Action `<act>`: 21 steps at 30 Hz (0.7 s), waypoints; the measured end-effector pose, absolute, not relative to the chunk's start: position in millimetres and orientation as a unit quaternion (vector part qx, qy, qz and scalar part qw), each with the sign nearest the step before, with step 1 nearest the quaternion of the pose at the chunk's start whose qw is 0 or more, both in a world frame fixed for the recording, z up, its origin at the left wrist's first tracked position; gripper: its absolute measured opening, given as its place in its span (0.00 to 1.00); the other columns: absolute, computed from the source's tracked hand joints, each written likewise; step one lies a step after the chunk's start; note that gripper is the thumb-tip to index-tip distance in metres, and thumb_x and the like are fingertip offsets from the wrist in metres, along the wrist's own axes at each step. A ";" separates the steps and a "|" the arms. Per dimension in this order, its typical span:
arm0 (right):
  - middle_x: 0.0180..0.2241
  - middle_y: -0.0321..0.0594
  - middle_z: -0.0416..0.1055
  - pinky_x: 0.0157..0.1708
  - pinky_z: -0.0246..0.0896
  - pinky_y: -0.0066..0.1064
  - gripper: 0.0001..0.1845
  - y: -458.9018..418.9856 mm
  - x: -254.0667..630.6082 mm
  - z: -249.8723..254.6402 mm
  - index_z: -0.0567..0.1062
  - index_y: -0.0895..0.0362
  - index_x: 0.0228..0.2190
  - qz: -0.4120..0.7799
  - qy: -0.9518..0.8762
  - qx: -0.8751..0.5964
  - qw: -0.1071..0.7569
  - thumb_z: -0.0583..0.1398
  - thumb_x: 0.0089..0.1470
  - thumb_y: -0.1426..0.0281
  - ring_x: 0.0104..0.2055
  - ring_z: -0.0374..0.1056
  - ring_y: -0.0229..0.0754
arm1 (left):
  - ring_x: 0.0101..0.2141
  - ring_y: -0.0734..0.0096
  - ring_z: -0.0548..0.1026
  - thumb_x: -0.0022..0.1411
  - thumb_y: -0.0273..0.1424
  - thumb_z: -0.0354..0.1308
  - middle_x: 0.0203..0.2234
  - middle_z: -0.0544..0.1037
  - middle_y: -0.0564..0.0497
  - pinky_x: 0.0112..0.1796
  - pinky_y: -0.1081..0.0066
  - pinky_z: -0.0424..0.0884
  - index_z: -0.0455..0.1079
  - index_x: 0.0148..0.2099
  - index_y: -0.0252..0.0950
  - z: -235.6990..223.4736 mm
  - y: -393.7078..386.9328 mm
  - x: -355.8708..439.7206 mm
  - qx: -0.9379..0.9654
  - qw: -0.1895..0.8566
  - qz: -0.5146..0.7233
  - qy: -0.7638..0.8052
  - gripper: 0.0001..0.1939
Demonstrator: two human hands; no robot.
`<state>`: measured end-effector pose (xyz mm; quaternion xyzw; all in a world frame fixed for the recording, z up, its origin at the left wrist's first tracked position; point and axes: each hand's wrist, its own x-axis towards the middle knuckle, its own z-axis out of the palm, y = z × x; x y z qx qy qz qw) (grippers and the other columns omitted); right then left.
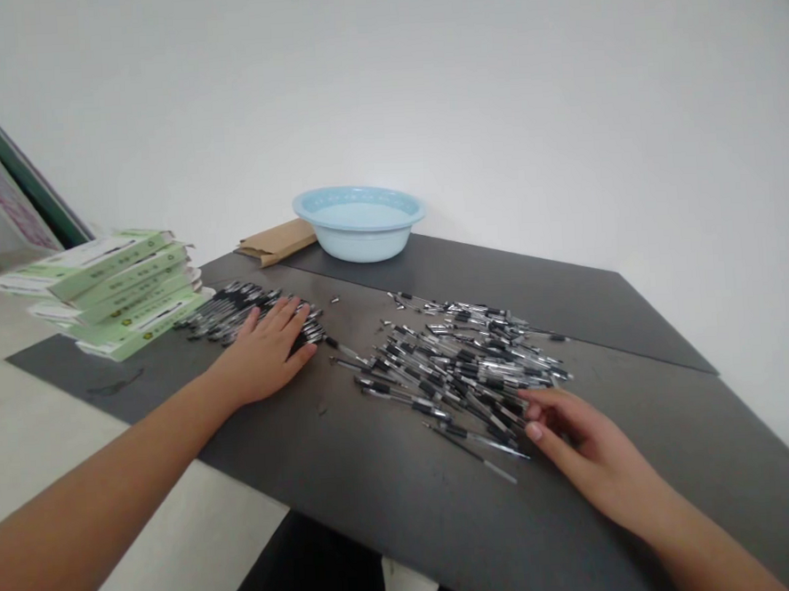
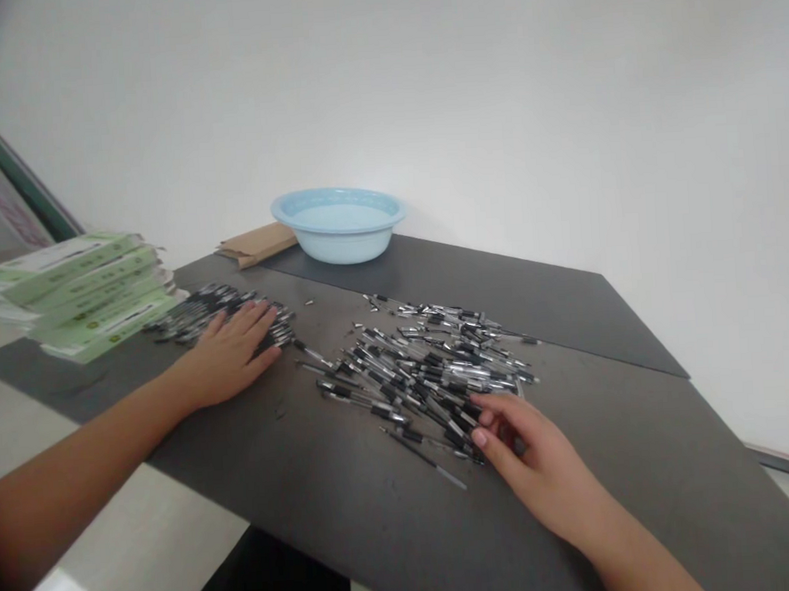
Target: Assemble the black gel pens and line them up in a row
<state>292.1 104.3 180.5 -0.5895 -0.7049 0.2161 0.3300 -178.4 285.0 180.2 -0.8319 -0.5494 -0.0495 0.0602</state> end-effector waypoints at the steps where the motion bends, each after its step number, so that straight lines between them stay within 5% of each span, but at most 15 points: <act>1: 0.45 0.45 0.77 0.47 0.74 0.42 0.23 105.9 294.2 180.5 0.74 0.50 0.58 0.198 -0.699 -0.601 0.334 0.59 0.68 0.53 0.44 0.75 0.48 | 0.76 0.47 0.40 0.76 0.49 0.39 0.77 0.43 0.39 0.71 0.42 0.37 0.44 0.79 0.31 181.3 275.3 -166.3 -0.844 0.067 -0.069 -0.527 0.39; 5: 0.58 0.51 0.73 0.58 0.69 0.54 0.28 115.8 313.6 176.5 0.70 0.51 0.62 0.125 -0.675 -0.645 0.335 0.57 0.68 0.50 0.56 0.73 0.56 | 0.75 0.45 0.42 0.72 0.58 0.47 0.77 0.43 0.42 0.71 0.43 0.40 0.43 0.80 0.46 183.5 235.8 -107.8 -0.921 0.008 -0.061 -0.384 0.44; 10: 0.70 0.55 0.60 0.70 0.53 0.60 0.36 124.2 342.4 156.8 0.63 0.53 0.69 0.049 -0.690 -0.678 0.250 0.54 0.69 0.48 0.73 0.56 0.62 | 0.75 0.37 0.40 0.60 0.68 0.55 0.77 0.39 0.35 0.69 0.35 0.36 0.45 0.79 0.47 181.4 230.8 -54.3 -0.941 -0.041 -0.035 -0.333 0.56; 15: 0.74 0.52 0.53 0.69 0.48 0.67 0.39 124.6 343.1 143.5 0.56 0.49 0.73 0.048 -0.703 -0.693 0.151 0.51 0.69 0.46 0.76 0.48 0.65 | 0.74 0.33 0.39 0.59 0.70 0.52 0.77 0.39 0.35 0.67 0.30 0.39 0.45 0.79 0.50 180.2 246.5 -34.9 -0.943 -0.070 -0.012 -0.324 0.55; 21: 0.75 0.51 0.51 0.71 0.43 0.66 0.40 125.4 334.1 149.0 0.53 0.51 0.74 0.059 -0.710 -0.689 0.132 0.49 0.70 0.45 0.78 0.42 0.62 | 0.74 0.33 0.42 0.61 0.68 0.52 0.77 0.41 0.38 0.67 0.32 0.44 0.47 0.78 0.51 177.3 246.5 -20.0 -0.946 -0.080 -0.029 -0.312 0.52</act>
